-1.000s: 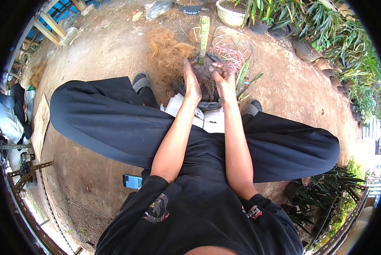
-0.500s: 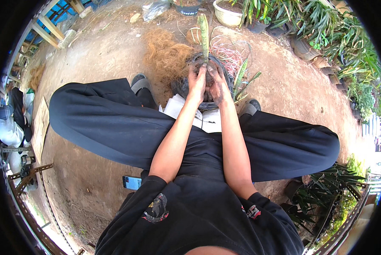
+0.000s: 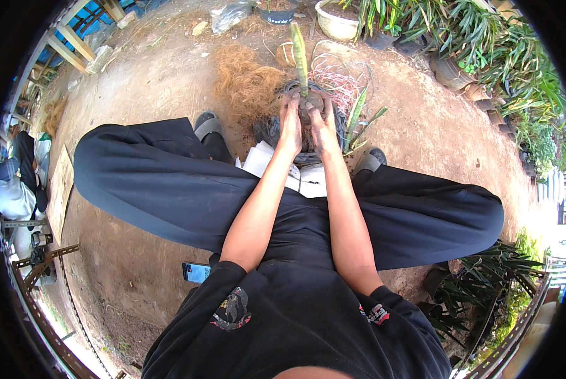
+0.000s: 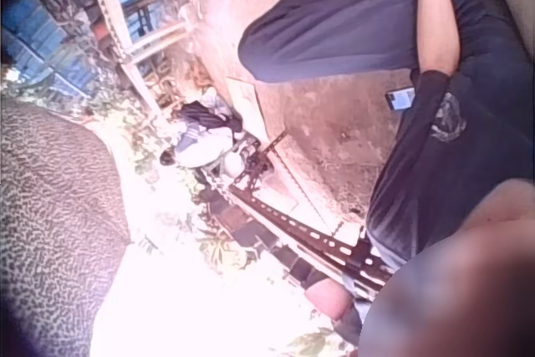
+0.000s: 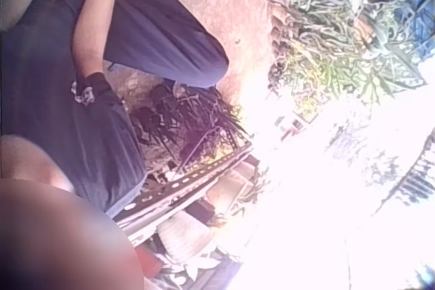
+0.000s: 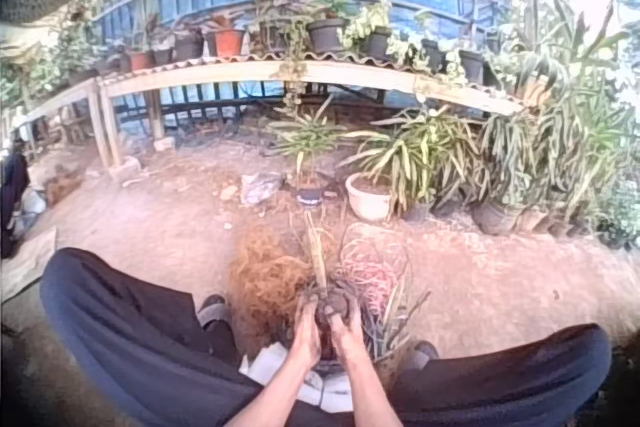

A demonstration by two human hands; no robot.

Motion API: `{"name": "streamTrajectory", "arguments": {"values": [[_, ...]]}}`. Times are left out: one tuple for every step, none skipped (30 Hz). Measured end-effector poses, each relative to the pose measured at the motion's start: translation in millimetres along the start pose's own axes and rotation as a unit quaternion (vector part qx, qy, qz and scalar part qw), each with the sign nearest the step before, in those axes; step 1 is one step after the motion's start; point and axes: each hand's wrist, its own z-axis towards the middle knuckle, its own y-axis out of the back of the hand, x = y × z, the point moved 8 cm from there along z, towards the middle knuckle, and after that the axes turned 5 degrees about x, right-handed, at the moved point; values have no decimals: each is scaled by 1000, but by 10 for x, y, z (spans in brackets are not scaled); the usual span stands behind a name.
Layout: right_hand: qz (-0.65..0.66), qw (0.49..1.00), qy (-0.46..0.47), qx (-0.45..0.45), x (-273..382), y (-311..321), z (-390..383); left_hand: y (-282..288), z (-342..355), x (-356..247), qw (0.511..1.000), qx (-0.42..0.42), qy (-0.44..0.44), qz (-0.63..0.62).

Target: The person sits cross-legged and packs soil around a small plant in a black plastic pot. They repeatedly press and smooth the soil with both hands, occasionally lifting the plant to adjust its position. The task continues without a visible final placement or completion state.

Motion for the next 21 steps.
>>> {"name": "streamTrajectory", "arguments": {"values": [[25,999,11,17,20,-49,-6,13,-4,-10,1000,-4,-3,-4],[51,999,0,13,10,-69,-22,29,-7,-30,1000,-11,-10,18],[75,997,-28,2,-27,-78,-41,43,-11,-49,999,-17,-17,39],[104,994,-30,3,-10,-88,-54,57,-16,-69,998,-24,-25,62],[130,990,-49,-5,-32,-92,-66,51,-20,-100,996,-21,-42,78],[167,984,-53,-6,-36,-104,-74,39,-24,-127,994,-17,-59,93],[143,988,-47,-17,-33,-98,-69,30,-25,-138,991,-15,-68,113],[119,991,-50,-39,-43,-59,-69,10,-24,-136,992,-4,-73,101],[100,993,-35,-43,-38,-53,-61,-5,-20,-122,993,6,-70,93],[80,995,-34,-56,-55,-28,-59,-6,-15,-87,994,6,-52,91],[65,997,1,-45,-20,-38,-40,-34,-17,-122,992,20,-77,96],[50,998,23,-43,-6,-37,-28,-47,-17,-136,990,25,-87,108],[34,997,20,-61,-27,-5,-29,-61,-18,-158,987,30,-98,124],[63,997,34,-36,-21,-36,-24,-65,-12,-143,990,35,-85,110],[89,995,22,-33,-50,-36,-29,-71,-8,-133,991,40,-73,100],[115,993,0,-38,-91,-29,-35,-79,-5,-129,993,44,-62,92],[120,992,0,-27,-83,-43,-40,-82,-8,-143,993,40,-61,93],[125,992,-10,-24,-86,-47,-51,-89,-14,-161,993,36,-62,95],[130,991,-20,-21,-88,-57,-54,-96,-20,-183,993,32,-62,97],[140,989,-37,-22,-100,-65,-56,-86,-27,-181,994,18,-46,98],[150,987,-53,-23,-110,-73,-58,-77,-38,-177,995,3,-30,98]]}}
